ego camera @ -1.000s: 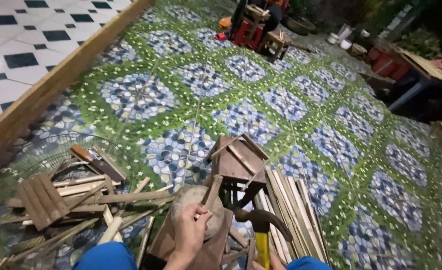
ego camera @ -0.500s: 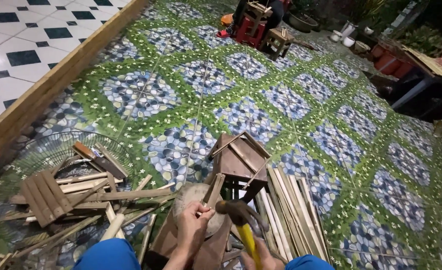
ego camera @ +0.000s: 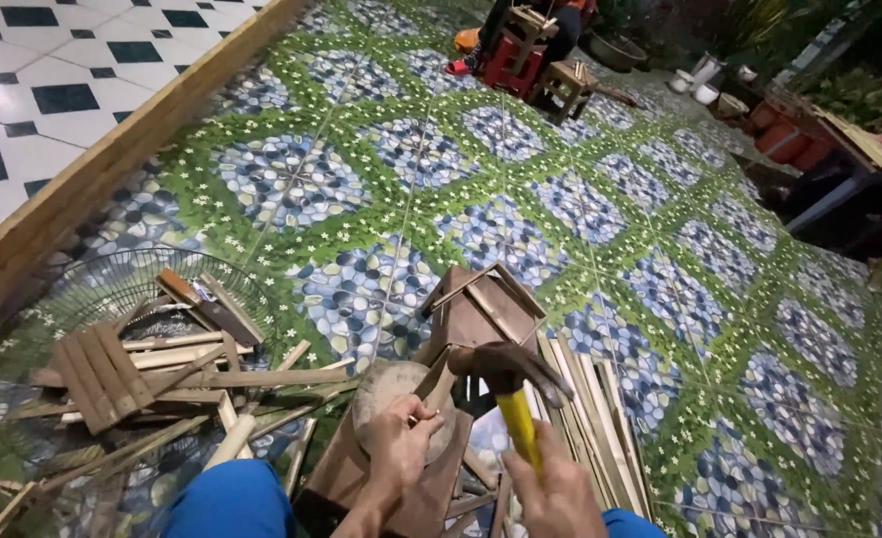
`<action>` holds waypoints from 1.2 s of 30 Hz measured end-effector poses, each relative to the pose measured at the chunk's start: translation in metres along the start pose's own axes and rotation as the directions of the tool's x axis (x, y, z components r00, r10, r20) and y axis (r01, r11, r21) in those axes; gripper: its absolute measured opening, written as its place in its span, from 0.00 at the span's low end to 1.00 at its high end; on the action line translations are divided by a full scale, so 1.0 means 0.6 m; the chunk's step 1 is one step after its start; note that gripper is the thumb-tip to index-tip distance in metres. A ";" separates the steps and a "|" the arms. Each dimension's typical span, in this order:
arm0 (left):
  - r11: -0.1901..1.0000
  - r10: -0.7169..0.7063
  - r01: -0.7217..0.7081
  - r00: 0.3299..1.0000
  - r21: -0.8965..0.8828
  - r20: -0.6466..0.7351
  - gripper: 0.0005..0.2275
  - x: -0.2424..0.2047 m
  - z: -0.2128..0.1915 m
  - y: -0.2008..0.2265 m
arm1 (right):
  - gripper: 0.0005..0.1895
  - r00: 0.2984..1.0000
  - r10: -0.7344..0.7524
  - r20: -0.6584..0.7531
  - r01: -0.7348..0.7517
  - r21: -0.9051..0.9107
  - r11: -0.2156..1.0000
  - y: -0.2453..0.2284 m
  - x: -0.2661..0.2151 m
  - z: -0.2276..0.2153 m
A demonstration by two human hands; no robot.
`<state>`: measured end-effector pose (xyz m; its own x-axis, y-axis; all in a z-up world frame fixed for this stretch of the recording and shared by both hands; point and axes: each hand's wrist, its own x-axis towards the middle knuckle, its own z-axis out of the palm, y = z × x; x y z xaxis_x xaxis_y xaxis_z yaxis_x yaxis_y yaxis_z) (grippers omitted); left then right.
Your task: The person assembles a small wooden structure by hammering nails into wooden pieces. They repeatedly pick up wooden slats, position them on a work surface, and drive nails with a hammer. The person occasionally adjusts the pieces and continues hammering to secure the frame.
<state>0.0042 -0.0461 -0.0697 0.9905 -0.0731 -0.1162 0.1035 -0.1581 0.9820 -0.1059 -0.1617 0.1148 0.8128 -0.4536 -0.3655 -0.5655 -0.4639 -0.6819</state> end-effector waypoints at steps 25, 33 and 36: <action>0.993 0.004 -0.005 1.000 -0.120 -0.001 0.16 0.012 0.002 -0.009 | 0.24 0.990 0.129 0.063 -0.131 0.037 0.991 0.003 0.041 0.011; 0.980 0.130 -0.117 0.988 -0.158 0.078 0.02 0.009 -0.002 -0.004 | 0.19 0.936 0.260 0.238 -0.247 -0.083 0.966 0.003 0.045 0.009; 0.972 0.104 -0.091 0.993 -0.218 0.050 0.09 0.017 0.010 -0.033 | 0.30 0.939 0.175 0.295 -0.179 -0.011 0.984 0.020 0.049 0.008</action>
<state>0.0120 -0.0496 -0.0911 0.9902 -0.1380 -0.0209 0.0305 0.0680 0.9972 -0.0881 -0.1769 0.0926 0.7060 -0.2830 -0.6492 -0.7037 -0.3832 -0.5982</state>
